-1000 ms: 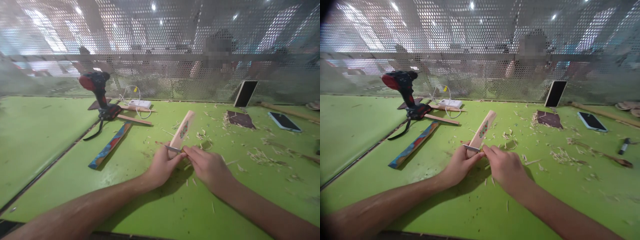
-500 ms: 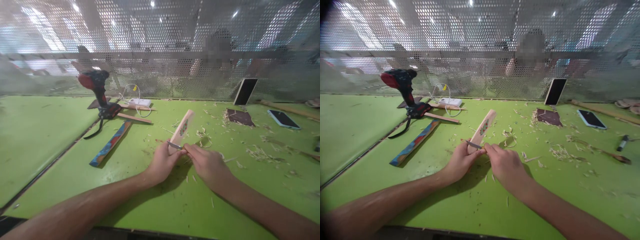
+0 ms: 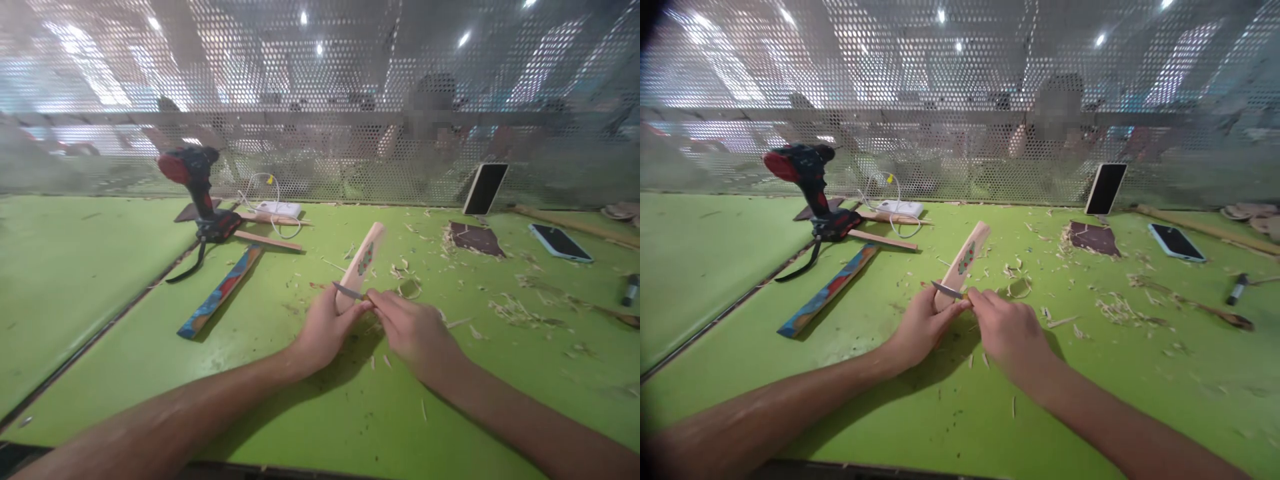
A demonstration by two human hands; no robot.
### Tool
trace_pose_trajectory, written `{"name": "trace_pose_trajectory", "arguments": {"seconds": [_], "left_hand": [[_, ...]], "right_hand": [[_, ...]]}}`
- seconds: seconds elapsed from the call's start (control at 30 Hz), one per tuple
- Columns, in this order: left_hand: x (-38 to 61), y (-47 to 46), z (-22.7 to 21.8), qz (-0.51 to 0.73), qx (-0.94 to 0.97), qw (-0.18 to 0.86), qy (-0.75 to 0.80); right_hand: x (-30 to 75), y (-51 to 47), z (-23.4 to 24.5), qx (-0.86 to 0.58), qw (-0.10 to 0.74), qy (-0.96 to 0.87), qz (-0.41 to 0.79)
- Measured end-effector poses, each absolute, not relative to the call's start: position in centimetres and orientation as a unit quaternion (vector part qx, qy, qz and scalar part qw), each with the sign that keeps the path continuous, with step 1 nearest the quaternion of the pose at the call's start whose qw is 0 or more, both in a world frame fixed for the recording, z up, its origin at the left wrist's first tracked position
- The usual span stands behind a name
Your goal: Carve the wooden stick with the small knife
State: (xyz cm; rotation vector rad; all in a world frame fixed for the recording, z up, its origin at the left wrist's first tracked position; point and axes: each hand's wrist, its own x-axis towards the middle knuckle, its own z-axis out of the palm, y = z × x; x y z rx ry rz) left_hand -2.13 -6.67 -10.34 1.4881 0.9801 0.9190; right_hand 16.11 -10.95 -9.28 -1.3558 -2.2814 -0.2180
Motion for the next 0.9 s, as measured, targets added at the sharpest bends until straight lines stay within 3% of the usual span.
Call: {"name": "trace_pose_trajectory", "arguments": {"seconds": [0.2,0.53,0.9], "left_hand": [[-2.1,-6.8,-10.2,0.373,0.603,0.574,0.409],[-2.1,-6.7,-9.3,0.402,0.650,0.524,0.376],[-2.0,-6.5,-9.8,0.393,0.632,0.531,0.404]], "right_hand": [[16.6,-10.4,-9.3,-0.489,0.233,-0.840,-0.042],[16.7,-10.4,-9.3,-0.486,0.223,-0.841,-0.083],[16.2,-10.8,-9.2,-0.505,0.232,-0.830,-0.037]]}}
